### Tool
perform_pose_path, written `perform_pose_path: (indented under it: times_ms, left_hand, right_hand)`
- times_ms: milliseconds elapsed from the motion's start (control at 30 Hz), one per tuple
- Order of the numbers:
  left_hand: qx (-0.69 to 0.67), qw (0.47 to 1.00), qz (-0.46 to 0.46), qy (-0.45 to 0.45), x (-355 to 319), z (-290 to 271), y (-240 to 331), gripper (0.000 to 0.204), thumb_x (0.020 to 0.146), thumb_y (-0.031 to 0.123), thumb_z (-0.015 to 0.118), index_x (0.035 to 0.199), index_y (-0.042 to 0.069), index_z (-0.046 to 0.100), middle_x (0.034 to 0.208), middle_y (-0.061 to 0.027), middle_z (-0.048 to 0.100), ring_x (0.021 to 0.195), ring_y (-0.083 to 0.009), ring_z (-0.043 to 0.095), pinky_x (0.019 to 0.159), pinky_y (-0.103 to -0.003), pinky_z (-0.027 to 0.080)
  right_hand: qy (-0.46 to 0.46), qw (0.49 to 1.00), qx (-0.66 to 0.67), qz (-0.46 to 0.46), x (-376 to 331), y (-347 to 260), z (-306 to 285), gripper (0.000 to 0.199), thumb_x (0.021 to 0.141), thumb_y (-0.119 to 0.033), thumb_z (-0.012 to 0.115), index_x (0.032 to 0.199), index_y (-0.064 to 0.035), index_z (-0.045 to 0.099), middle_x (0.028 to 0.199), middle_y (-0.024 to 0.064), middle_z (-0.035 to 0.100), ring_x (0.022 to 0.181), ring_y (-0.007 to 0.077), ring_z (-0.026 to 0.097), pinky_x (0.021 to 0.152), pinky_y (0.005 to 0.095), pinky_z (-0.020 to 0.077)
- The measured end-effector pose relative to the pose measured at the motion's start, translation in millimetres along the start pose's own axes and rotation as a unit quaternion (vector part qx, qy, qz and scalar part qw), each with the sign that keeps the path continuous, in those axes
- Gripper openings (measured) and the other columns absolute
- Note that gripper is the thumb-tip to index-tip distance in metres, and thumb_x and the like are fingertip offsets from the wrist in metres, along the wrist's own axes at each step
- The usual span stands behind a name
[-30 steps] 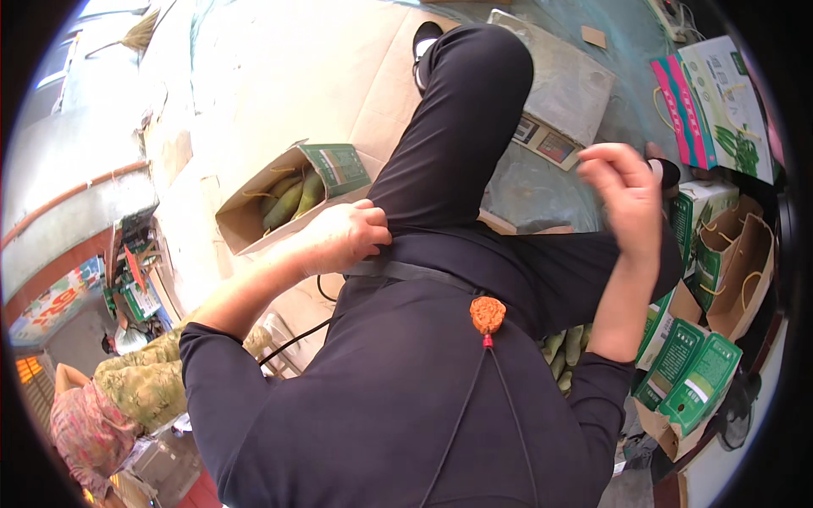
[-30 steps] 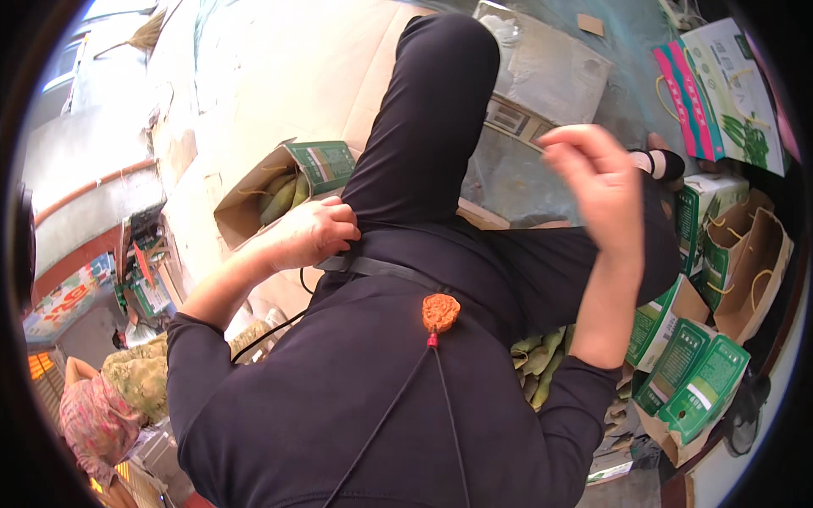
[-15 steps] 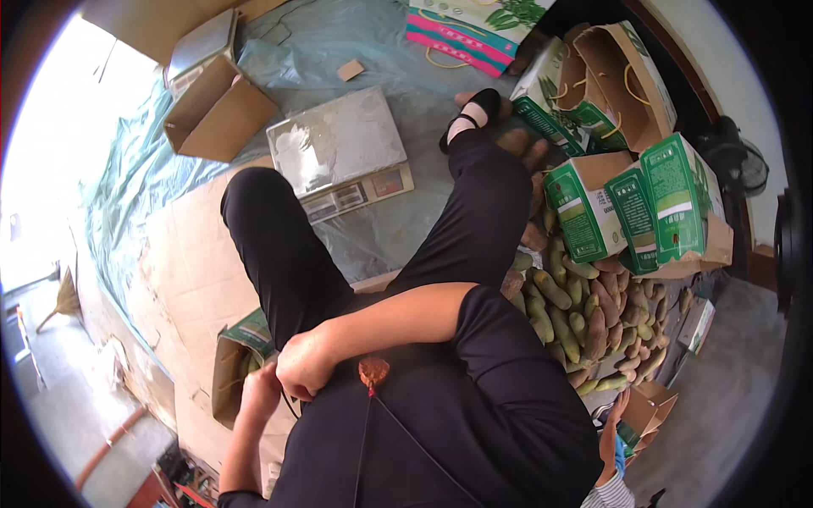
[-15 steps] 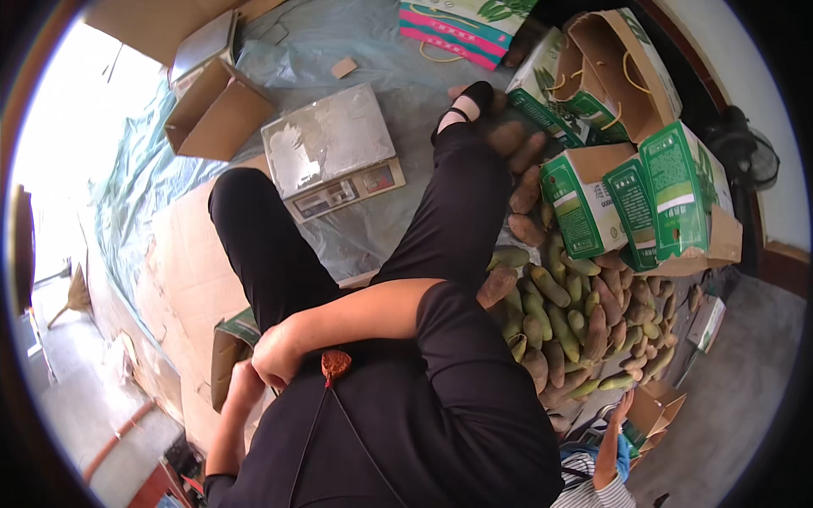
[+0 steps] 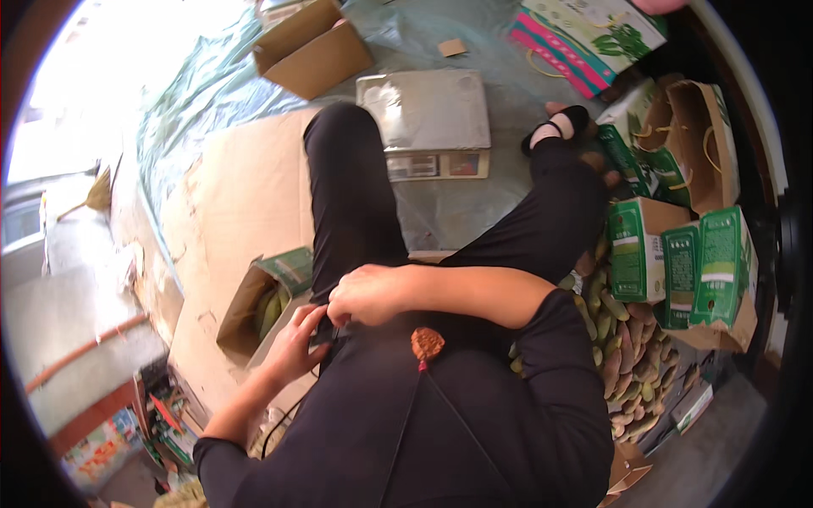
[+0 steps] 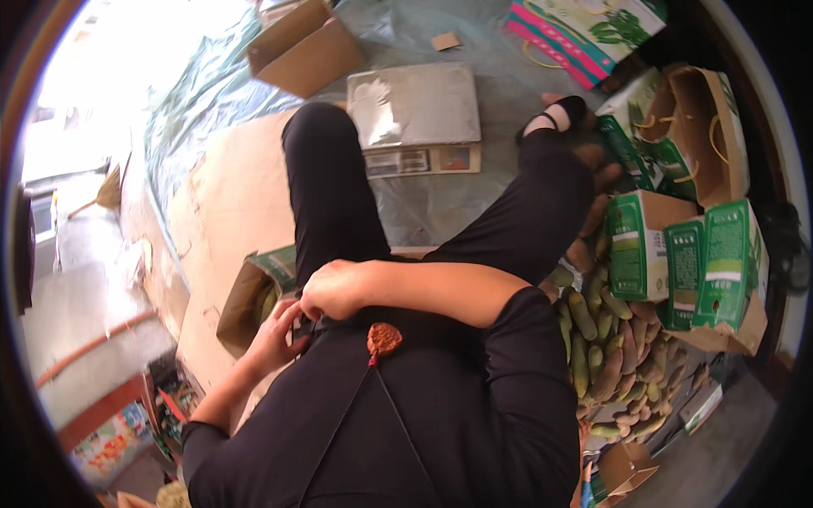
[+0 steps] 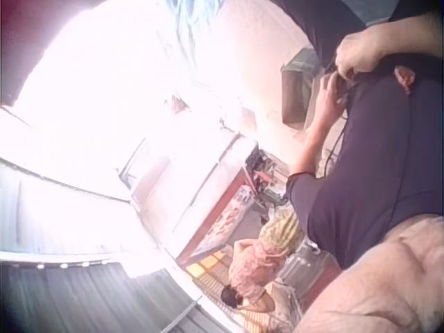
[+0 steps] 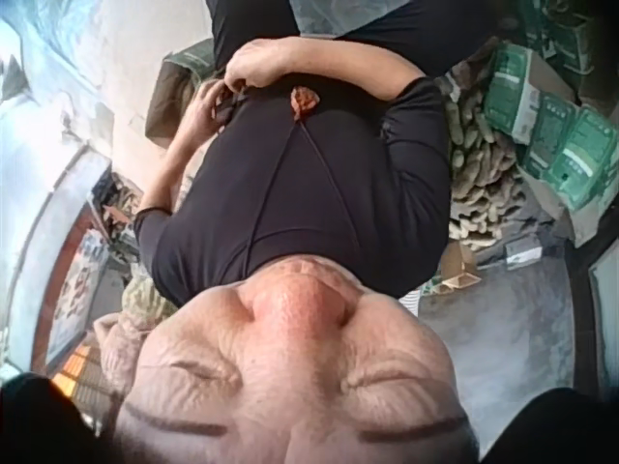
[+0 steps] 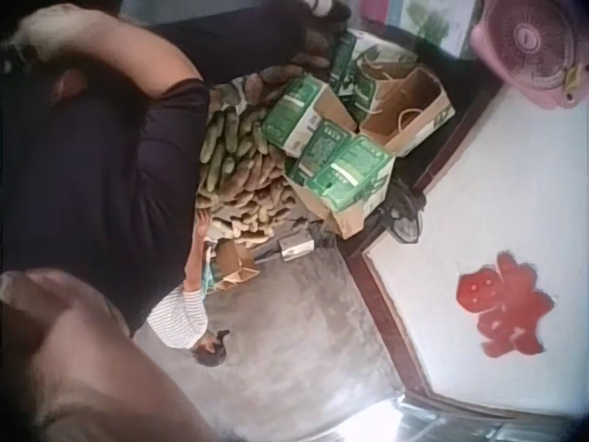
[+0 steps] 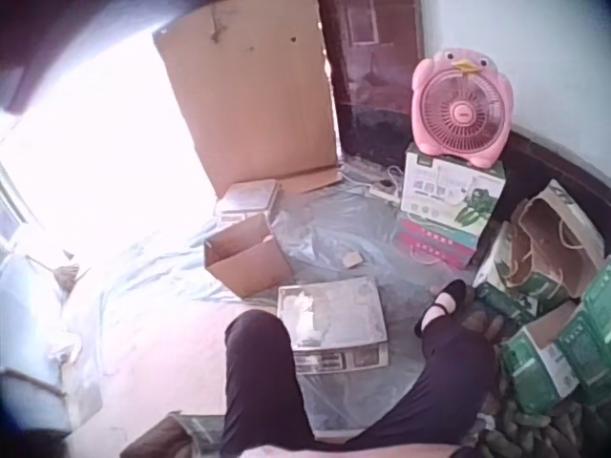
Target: Sort and weigh vegetables, placing them into cardboard boxes and paper bags.
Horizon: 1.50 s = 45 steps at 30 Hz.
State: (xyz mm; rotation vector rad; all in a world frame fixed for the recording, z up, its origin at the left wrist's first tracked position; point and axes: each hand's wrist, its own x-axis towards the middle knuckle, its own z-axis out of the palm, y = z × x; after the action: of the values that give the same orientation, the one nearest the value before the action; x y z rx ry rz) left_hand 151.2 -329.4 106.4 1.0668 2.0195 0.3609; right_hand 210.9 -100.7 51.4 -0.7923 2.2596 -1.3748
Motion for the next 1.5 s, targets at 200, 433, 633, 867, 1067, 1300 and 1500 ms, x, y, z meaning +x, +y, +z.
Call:
perform_pose_path:
  times_ms: [200,433,633,867,1067,1300,1500]
  left_hand:
    - [-0.023,0.999,0.033,0.024,15,2,4,0.054,0.072,-0.003,0.056,0.124,0.01,0.05,0.121,-0.0155,0.052,0.108,-0.0371,0.054,0.089,-0.043,0.048]
    - [-0.105,0.992,0.054,0.055,23,9,-10,0.044,0.072,-0.007,0.059,0.113,0.006,0.059,0.11,-0.0146,0.056,0.103,-0.0336,0.057,0.087,-0.039,0.049]
    - [-0.124,0.988,0.065,0.058,24,12,-15,0.038,0.073,-0.007,0.058,0.109,0.004,0.061,0.111,-0.0143,0.055,0.103,-0.0314,0.055,0.087,-0.037,0.047]
    - [-0.072,0.995,0.032,0.054,24,5,-6,0.061,0.071,-0.002,0.063,0.13,0.006,0.05,0.113,-0.0137,0.054,0.102,-0.0333,0.057,0.086,-0.039,0.05]
    - [0.034,0.997,0.074,0.005,37,-4,-2,0.06,0.07,-0.002,0.062,0.129,0.006,0.052,0.114,-0.0122,0.055,0.105,-0.0306,0.056,0.085,-0.038,0.05]
    - [0.076,0.987,0.109,-0.089,56,-18,-8,0.05,0.065,0.004,0.066,0.114,0.005,0.059,0.1,-0.0126,0.056,0.085,-0.0295,0.062,0.071,-0.039,0.053]
    - [0.088,0.977,0.095,-0.167,84,-27,3,0.035,0.066,0.001,0.066,0.1,0.005,0.061,0.087,-0.0107,0.058,0.067,-0.0244,0.064,0.06,-0.035,0.054]
  right_hand:
    - [0.018,0.998,-0.056,0.016,0,5,-3,0.032,0.075,-0.002,0.06,0.103,-0.0146,0.066,0.101,0.0063,0.063,0.097,0.0278,0.06,0.082,0.0386,0.0508]
    - [0.021,0.998,-0.062,-0.005,8,7,0,0.027,0.077,-0.002,0.059,0.097,-0.0173,0.069,0.094,0.0042,0.06,0.091,0.0245,0.058,0.08,0.0368,0.0489]
    - [0.024,0.991,-0.13,-0.016,17,5,-1,0.015,0.078,-0.008,0.059,0.085,-0.0172,0.067,0.09,0.0025,0.056,0.092,0.0221,0.056,0.077,0.0366,0.0465]
    - [-0.016,0.976,-0.214,-0.023,10,11,-20,0.006,0.076,-0.015,0.06,0.074,-0.0183,0.065,0.087,-0.0002,0.055,0.09,0.0184,0.054,0.074,0.0338,0.0446]
    - [0.032,0.989,-0.143,0.005,-5,22,-15,0.009,0.075,-0.015,0.059,0.073,-0.0194,0.066,0.084,0.0018,0.058,0.088,0.0232,0.058,0.073,0.0379,0.0486]
    - [0.1,0.993,-0.059,0.016,-19,35,5,0.014,0.076,-0.017,0.061,0.082,-0.0246,0.072,0.088,0.0037,0.063,0.091,0.0269,0.061,0.071,0.0417,0.0519]
    - [0.115,0.989,-0.072,0.055,-21,37,12,0.021,0.073,-0.014,0.061,0.083,-0.0261,0.074,0.089,0.0041,0.071,0.089,0.0248,0.066,0.072,0.0417,0.052]
